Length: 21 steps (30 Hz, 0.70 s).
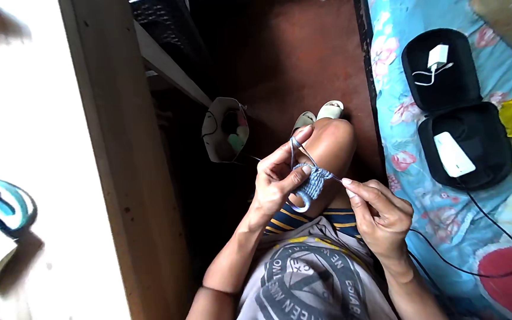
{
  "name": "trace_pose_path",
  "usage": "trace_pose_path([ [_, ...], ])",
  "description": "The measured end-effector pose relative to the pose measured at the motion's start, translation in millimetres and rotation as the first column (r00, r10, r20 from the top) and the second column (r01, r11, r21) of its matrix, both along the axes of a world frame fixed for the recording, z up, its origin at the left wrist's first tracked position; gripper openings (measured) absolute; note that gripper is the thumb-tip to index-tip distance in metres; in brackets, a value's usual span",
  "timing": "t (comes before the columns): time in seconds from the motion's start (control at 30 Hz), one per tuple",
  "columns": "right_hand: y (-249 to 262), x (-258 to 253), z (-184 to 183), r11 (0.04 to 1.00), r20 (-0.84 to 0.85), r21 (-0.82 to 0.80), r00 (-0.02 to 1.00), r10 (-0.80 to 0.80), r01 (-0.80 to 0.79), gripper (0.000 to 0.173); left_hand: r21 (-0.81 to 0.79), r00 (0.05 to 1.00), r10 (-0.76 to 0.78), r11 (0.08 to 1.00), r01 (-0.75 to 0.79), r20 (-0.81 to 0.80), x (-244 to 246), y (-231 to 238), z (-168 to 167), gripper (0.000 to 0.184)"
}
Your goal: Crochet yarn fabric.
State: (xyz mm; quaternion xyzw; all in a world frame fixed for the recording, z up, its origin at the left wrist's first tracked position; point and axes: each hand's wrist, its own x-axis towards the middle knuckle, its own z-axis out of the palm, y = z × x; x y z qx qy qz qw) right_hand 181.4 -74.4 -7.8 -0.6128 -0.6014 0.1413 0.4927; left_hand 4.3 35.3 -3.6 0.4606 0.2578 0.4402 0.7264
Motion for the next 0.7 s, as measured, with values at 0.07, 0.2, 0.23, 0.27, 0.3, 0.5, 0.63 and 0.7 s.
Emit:
trace_pose_path([
  [0.07,0.1,0.5,-0.2,1.000,0.008,0.000,1.000,0.002,-0.002,0.017,-0.053,1.000,-0.014,0.998,0.015,0.014,-0.7,0.7,0.0,0.055],
  [0.2,0.8,1.2,0.1,1.000,-0.014,-0.008,1.000,0.020,-0.021,0.017,-0.113,0.999,-0.025,0.993,0.030,0.043,-0.6,2.4,-0.5,0.054],
  [0.23,0.8,1.5,0.0,1.000,-0.024,-0.012,0.999,0.025,-0.026,0.017,-0.117,0.999,-0.029,0.993,0.034,0.046,-0.6,2.4,-0.8,0.054],
  [0.27,0.9,1.7,-0.5,0.999,-0.034,-0.015,0.999,0.029,-0.029,0.017,-0.116,0.998,-0.032,0.993,0.037,0.045,-0.7,2.3,-1.2,0.054],
  [0.3,1.0,2.0,-0.9,0.999,-0.042,-0.016,0.999,0.030,-0.031,0.016,-0.112,0.998,-0.036,0.993,0.040,0.042,-1.0,2.1,-1.4,0.054],
  [0.5,2.1,3.2,-2.3,0.999,-0.089,-0.019,0.995,0.047,-0.049,0.016,-0.056,0.999,-0.039,0.998,0.039,0.005,-0.7,1.8,-2.2,0.053],
  [0.63,1.9,4.2,-3.0,0.993,-0.265,-0.068,0.962,0.072,-0.093,0.014,-0.089,0.999,-0.039,0.995,0.039,-0.004,0.6,1.3,-1.7,0.054],
  [0.7,2.6,5.4,-3.8,0.987,-0.393,-0.095,0.916,0.081,-0.128,0.015,-0.097,0.999,-0.045,0.994,0.044,0.000,1.0,1.5,-2.5,0.054],
])
